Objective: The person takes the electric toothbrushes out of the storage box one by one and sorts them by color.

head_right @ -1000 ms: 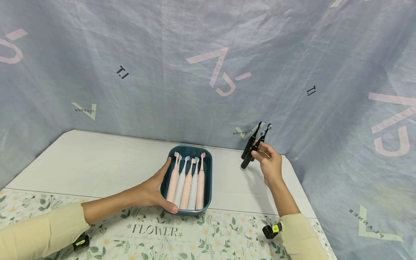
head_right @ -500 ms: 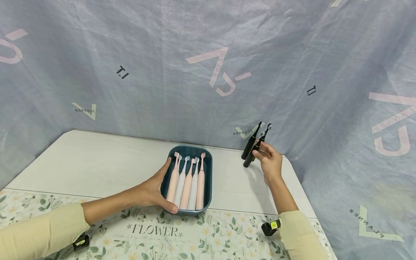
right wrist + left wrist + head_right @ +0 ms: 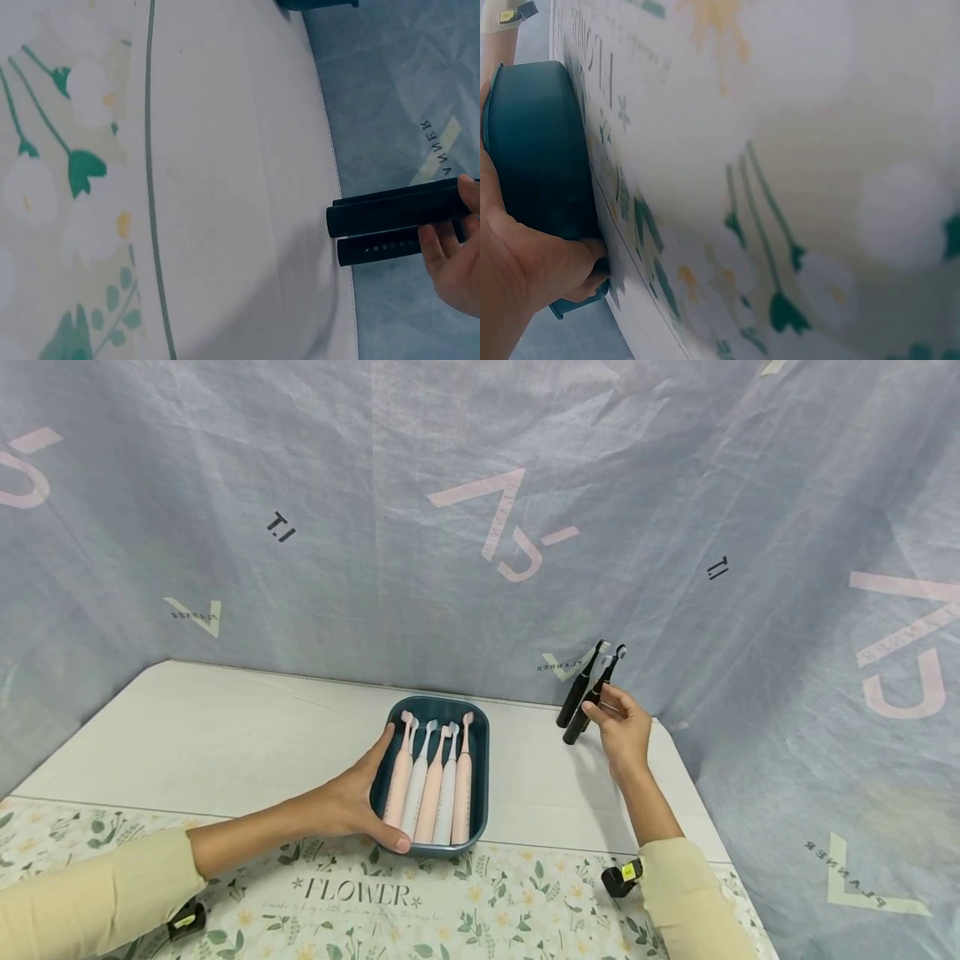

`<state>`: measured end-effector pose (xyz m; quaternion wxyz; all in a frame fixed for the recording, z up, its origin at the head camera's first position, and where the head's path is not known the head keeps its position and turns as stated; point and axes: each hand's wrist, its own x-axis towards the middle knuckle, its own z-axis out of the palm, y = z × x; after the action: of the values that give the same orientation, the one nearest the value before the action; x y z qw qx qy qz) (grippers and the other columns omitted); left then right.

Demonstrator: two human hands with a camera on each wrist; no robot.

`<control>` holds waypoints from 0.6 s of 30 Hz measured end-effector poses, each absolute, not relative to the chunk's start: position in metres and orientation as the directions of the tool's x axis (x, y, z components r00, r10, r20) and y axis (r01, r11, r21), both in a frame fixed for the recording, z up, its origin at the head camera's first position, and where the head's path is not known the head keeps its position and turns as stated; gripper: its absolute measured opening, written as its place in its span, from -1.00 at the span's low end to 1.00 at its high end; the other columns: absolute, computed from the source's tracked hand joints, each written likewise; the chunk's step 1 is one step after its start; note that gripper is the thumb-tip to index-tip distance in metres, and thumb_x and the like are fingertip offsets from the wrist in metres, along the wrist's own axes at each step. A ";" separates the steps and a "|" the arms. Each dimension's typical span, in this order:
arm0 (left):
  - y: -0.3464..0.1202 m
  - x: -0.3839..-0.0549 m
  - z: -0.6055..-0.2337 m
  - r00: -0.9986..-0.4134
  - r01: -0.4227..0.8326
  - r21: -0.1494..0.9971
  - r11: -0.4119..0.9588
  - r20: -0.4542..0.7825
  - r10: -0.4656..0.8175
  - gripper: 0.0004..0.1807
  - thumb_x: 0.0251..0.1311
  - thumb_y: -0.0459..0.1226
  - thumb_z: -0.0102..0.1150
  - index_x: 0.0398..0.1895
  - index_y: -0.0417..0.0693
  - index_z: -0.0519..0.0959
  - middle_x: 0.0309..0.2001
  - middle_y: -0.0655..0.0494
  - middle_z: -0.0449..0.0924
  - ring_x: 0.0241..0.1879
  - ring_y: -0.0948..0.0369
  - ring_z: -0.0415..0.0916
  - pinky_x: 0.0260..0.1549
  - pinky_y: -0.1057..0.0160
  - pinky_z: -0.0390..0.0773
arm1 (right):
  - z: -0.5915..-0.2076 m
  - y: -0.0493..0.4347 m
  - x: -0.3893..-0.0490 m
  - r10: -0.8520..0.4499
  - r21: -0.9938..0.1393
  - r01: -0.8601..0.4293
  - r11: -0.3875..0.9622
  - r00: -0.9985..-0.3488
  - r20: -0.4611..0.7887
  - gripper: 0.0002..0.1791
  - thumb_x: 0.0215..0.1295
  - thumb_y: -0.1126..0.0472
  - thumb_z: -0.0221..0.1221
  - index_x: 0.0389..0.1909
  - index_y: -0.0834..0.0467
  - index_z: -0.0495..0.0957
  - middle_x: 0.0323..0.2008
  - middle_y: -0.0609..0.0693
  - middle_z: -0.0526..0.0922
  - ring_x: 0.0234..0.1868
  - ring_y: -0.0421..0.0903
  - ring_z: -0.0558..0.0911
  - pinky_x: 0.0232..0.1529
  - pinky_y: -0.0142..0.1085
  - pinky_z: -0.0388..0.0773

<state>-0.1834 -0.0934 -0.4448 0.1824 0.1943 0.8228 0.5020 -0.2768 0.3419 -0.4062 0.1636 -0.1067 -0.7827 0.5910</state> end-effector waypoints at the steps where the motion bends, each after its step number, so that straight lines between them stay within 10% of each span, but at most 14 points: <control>1: -0.093 -0.183 -0.445 -0.858 0.137 0.898 0.419 -0.104 0.503 1.00 -0.27 0.21 0.94 0.85 0.28 -0.65 0.88 -0.12 -0.61 0.87 -0.21 -0.52 0.74 -0.49 -0.04 | -0.406 0.341 -0.277 0.363 -0.958 -0.020 0.286 -0.923 0.128 -0.34 0.54 0.22 0.48 0.59 0.14 0.56 0.07 -0.39 0.69 0.10 -0.47 0.68 0.26 -0.45 0.67; 18: -0.094 -0.183 -0.445 -0.861 0.134 0.897 0.421 -0.105 0.498 0.99 -0.25 0.20 0.93 0.85 0.31 -0.65 0.88 -0.11 -0.61 0.87 -0.21 -0.52 0.73 -0.51 -0.02 | -0.407 0.342 -0.277 0.382 -0.946 0.053 0.320 -0.921 0.078 -0.34 0.48 0.18 0.53 0.54 0.14 0.60 0.19 -0.14 0.78 -0.01 -0.48 0.68 0.12 -0.55 0.62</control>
<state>-0.1833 -0.0943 -0.4451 0.1809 0.1918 0.8232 0.5028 -0.2772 0.3418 -0.4067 0.1451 -0.1359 -0.7992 0.5672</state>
